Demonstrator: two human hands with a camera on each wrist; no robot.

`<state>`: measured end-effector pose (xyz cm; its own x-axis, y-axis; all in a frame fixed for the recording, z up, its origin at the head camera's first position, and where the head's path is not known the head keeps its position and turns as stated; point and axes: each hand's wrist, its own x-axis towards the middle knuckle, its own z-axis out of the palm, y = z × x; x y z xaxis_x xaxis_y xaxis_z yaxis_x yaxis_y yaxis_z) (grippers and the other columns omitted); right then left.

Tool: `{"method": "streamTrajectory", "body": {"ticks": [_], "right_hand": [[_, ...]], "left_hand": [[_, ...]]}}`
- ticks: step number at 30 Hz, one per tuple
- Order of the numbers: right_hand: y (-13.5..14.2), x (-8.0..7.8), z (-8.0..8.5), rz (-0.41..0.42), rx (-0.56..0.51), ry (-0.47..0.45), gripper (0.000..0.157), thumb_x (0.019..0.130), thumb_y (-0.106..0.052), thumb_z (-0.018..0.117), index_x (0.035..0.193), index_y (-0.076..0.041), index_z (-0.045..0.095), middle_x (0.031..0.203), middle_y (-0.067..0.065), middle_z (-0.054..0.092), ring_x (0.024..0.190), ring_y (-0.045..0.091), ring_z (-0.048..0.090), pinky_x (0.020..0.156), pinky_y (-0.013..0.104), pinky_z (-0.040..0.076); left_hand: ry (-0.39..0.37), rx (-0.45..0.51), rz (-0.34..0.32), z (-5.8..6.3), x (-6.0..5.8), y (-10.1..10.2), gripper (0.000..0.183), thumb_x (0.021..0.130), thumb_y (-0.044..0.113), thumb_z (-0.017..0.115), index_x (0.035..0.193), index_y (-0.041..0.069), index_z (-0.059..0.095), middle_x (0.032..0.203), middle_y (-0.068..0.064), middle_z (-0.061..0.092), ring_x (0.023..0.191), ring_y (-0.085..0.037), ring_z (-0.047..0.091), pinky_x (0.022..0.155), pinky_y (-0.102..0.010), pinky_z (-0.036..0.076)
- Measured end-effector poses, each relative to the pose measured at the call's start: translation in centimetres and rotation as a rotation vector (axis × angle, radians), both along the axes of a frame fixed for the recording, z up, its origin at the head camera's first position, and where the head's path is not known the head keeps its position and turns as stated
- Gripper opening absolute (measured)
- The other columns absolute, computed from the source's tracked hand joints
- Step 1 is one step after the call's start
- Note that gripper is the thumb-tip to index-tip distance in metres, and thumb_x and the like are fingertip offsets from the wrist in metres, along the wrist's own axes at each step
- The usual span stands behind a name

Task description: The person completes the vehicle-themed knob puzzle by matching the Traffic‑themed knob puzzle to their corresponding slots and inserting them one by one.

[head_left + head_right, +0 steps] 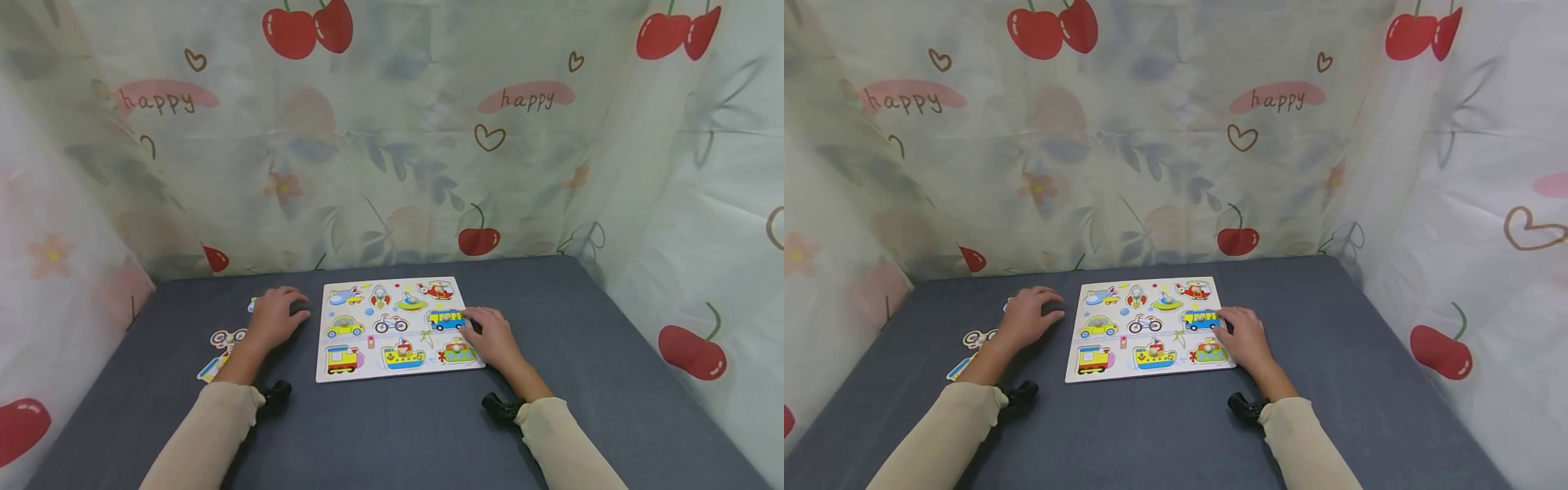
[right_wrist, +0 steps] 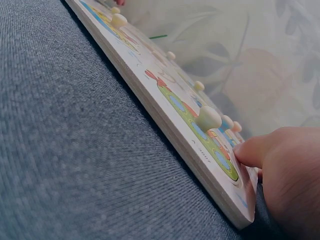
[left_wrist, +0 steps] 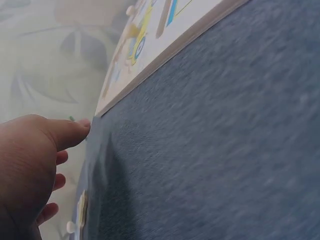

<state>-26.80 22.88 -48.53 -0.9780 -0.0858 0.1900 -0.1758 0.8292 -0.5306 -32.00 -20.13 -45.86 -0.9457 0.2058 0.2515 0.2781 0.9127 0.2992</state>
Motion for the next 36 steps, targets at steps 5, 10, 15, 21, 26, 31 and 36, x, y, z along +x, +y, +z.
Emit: {"method": "streamTrajectory", "body": {"ticks": [5,10,15,21,26,31,36], "right_hand": [[0.0,0.0,0.0,-0.001,-0.009,-0.008,0.044,0.092,-0.022,0.067,0.132,-0.005,0.060,0.136,0.017,0.054,0.133,0.038,0.036,0.106,0.059,0.025],[0.0,-0.1,-0.1,0.001,-0.010,-0.006,0.043,0.092,-0.021,0.067,0.132,-0.005,0.060,0.136,0.017,0.054,0.133,0.037,0.036,0.106,0.059,0.025],[0.1,-0.1,-0.1,0.000,-0.009,0.008,0.044,0.092,-0.021,0.068,0.132,-0.005,0.060,0.137,0.017,0.054,0.132,0.037,0.037,0.105,0.059,0.026],[0.1,0.0,-0.1,0.006,-0.010,0.011,0.043,0.092,-0.021,0.068,0.131,-0.005,0.060,0.136,0.018,0.054,0.132,0.038,0.037,0.105,0.059,0.026],[0.1,0.0,-0.1,0.008,-0.012,0.014,0.043,0.092,-0.021,0.067,0.131,-0.005,0.061,0.136,0.018,0.055,0.132,0.038,0.037,0.105,0.059,0.026],[0.1,-0.1,-0.1,0.010,-0.011,0.019,0.042,0.092,-0.020,0.067,0.131,-0.004,0.061,0.135,0.018,0.055,0.132,0.038,0.037,0.105,0.059,0.025],[0.1,-0.1,-0.1,0.011,-0.010,0.016,0.042,0.092,-0.020,0.067,0.130,-0.004,0.061,0.135,0.018,0.055,0.132,0.038,0.037,0.105,0.059,0.025]], "left_hand": [[-0.003,-0.032,0.026,0.3,-0.3,-0.5,0.032,0.088,0.025,0.072,0.115,0.008,0.069,0.129,-0.017,0.056,0.121,-0.041,0.045,0.097,-0.060,0.031],[-0.013,-0.062,0.053,0.4,-0.4,-1.0,0.035,0.088,0.025,0.072,0.118,0.008,0.067,0.134,-0.018,0.053,0.124,-0.042,0.041,0.100,-0.060,0.029],[-0.022,-0.061,0.072,-0.1,-0.8,-1.8,0.042,0.089,0.026,0.071,0.126,0.008,0.062,0.138,-0.020,0.048,0.126,-0.044,0.039,0.101,-0.063,0.026],[-0.087,-0.038,0.119,-0.5,-1.2,-2.7,0.058,0.091,0.030,0.068,0.140,0.007,0.048,0.144,-0.022,0.041,0.127,-0.046,0.036,0.100,-0.065,0.024],[-0.147,-0.002,0.153,-0.4,-1.1,-3.2,0.063,0.092,0.031,0.066,0.143,0.003,0.043,0.143,-0.026,0.040,0.127,-0.048,0.036,0.097,-0.065,0.028],[-0.173,0.018,0.159,-0.5,-1.3,-3.9,0.065,0.093,0.033,0.063,0.144,-0.001,0.040,0.142,-0.028,0.040,0.127,-0.050,0.035,0.096,-0.065,0.029],[-0.161,0.025,0.164,-0.6,-1.6,-4.5,0.059,0.094,0.032,0.062,0.139,-0.002,0.047,0.139,-0.029,0.043,0.125,-0.051,0.037,0.094,-0.065,0.030]]}}
